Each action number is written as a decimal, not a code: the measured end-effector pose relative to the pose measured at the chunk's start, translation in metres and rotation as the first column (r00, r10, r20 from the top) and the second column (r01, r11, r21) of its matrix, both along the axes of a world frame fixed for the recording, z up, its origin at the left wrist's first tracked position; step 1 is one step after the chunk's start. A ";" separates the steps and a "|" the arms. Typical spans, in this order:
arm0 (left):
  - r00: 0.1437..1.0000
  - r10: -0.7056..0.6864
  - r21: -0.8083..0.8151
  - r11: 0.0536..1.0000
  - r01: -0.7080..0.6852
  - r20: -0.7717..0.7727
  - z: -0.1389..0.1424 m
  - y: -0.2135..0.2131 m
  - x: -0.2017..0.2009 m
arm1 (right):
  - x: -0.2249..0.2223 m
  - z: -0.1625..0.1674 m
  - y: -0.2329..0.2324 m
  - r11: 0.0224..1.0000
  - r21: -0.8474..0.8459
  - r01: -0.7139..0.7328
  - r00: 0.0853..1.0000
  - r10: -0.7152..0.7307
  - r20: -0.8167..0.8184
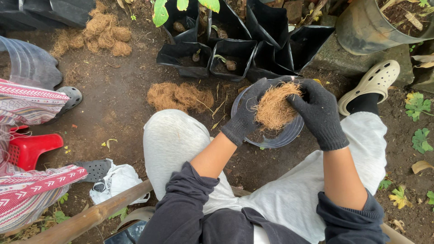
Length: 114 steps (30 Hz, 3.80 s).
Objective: The person sits on the ground and shapes loose coconut coir fiber by hand, pressing and folding it inside a clear plastic bowl to form a rounded cup. They work the fiber repeatedly, adding material, and at the end hold up the finished coir cup.
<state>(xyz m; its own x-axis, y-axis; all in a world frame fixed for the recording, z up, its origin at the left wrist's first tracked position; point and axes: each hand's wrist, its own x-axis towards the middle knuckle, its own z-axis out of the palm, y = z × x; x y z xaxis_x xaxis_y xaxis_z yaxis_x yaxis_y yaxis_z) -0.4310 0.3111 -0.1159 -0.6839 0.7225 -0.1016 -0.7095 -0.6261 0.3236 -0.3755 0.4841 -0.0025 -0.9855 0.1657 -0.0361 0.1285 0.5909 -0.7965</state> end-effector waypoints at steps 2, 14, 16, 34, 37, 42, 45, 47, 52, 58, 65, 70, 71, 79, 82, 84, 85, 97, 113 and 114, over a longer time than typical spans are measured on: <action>0.994 0.102 -0.172 0.981 -0.095 0.032 -0.004 0.003 0.001 | -0.001 0.000 -0.002 1.000 -0.010 0.001 1.000 -0.001 0.000; 0.701 0.024 -0.490 0.698 -0.522 -0.713 0.058 0.001 -0.013 | -0.001 0.008 0.031 0.967 -0.211 0.143 0.988 -0.152 -0.024; 0.900 0.297 -0.380 0.830 -0.408 -0.319 0.057 0.001 -0.009 | -0.003 0.003 0.035 0.952 -0.221 0.212 0.963 -0.242 -0.122; 0.524 -0.080 -0.476 0.552 -0.685 -0.848 0.012 0.012 0.005 | -0.007 0.008 0.021 0.998 -0.051 0.033 0.983 -0.042 -0.180; 0.530 -0.047 -0.440 0.622 -0.648 -0.847 0.001 0.007 0.000 | -0.005 0.010 0.024 0.991 -0.136 -0.009 0.992 -0.008 -0.127; 0.917 0.080 -0.158 0.976 -0.152 -0.392 0.010 0.002 -0.005 | -0.005 0.007 0.026 0.944 -0.327 -0.050 0.986 -0.005 -0.164; 1.000 -0.018 0.121 0.993 0.017 0.000 0.027 -0.001 -0.005 | -0.007 0.006 0.028 0.955 -0.284 0.080 0.997 -0.075 0.028; 0.995 -0.065 0.188 0.981 0.049 0.079 0.039 -0.003 -0.005 | -0.007 0.007 0.029 0.929 -0.349 0.124 0.992 -0.104 0.076; 0.997 -0.001 0.002 1.000 0.000 0.075 0.043 -0.001 -0.003 | -0.007 0.003 0.020 0.911 -0.374 0.174 0.985 -0.156 0.080; 0.990 0.140 -0.309 0.943 -0.126 0.023 -0.010 0.010 0.003 | -0.010 -0.004 -0.002 0.931 -0.329 0.158 0.985 -0.126 0.115; 0.989 0.148 -0.387 0.910 -0.149 -0.032 -0.007 0.010 -0.001 | -0.010 -0.007 -0.004 0.930 -0.324 0.171 0.984 -0.145 0.105; 0.861 0.272 -0.468 0.749 -0.470 -0.431 0.045 0.002 0.001 | -0.011 -0.009 0.014 0.953 -0.148 0.263 0.956 -0.278 -0.092; 0.750 0.297 -0.448 0.652 -0.612 -0.592 0.053 0.003 0.001 | -0.011 -0.010 0.015 0.958 -0.112 0.264 0.945 -0.280 -0.169; 0.699 0.205 -0.355 0.744 -0.567 -0.685 0.082 -0.004 0.005 | -0.009 -0.014 0.005 0.982 -0.065 0.177 0.982 -0.181 -0.059; 0.888 0.213 -0.292 0.891 -0.348 -0.408 0.082 -0.005 0.001 | -0.011 -0.012 0.000 0.977 -0.160 0.141 0.988 -0.149 -0.044; 0.958 0.175 -0.231 0.946 -0.228 -0.229 0.077 -0.005 -0.002 | -0.011 -0.011 -0.002 0.970 -0.202 0.137 0.989 -0.146 -0.030; 0.969 0.177 -0.205 0.956 -0.211 -0.175 0.071 -0.006 -0.002 | -0.011 -0.010 -0.003 0.968 -0.203 0.150 0.988 -0.154 -0.006; 0.965 0.241 -0.264 0.942 -0.206 0.105 -0.025 0.007 0.002 | -0.009 -0.015 -0.014 0.963 -0.250 0.104 0.994 -0.096 0.044; 0.948 0.234 -0.317 0.935 -0.159 0.215 -0.067 0.016 -0.003 | -0.001 0.012 0.012 0.998 -0.057 0.037 0.996 -0.042 -0.085; 0.942 0.257 -0.297 0.936 -0.188 0.217 -0.068 0.016 -0.004 | 0.001 0.013 0.015 0.998 0.026 0.057 0.982 -0.051 -0.179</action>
<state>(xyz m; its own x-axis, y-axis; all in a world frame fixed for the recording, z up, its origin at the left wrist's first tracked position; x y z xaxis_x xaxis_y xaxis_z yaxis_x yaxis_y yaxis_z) -0.4352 0.3275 -0.1841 -0.7510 0.4762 -0.4575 -0.6411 -0.6917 0.3325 -0.3750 0.4987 0.0105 -0.9652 0.2174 0.1454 0.0187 0.6119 -0.7907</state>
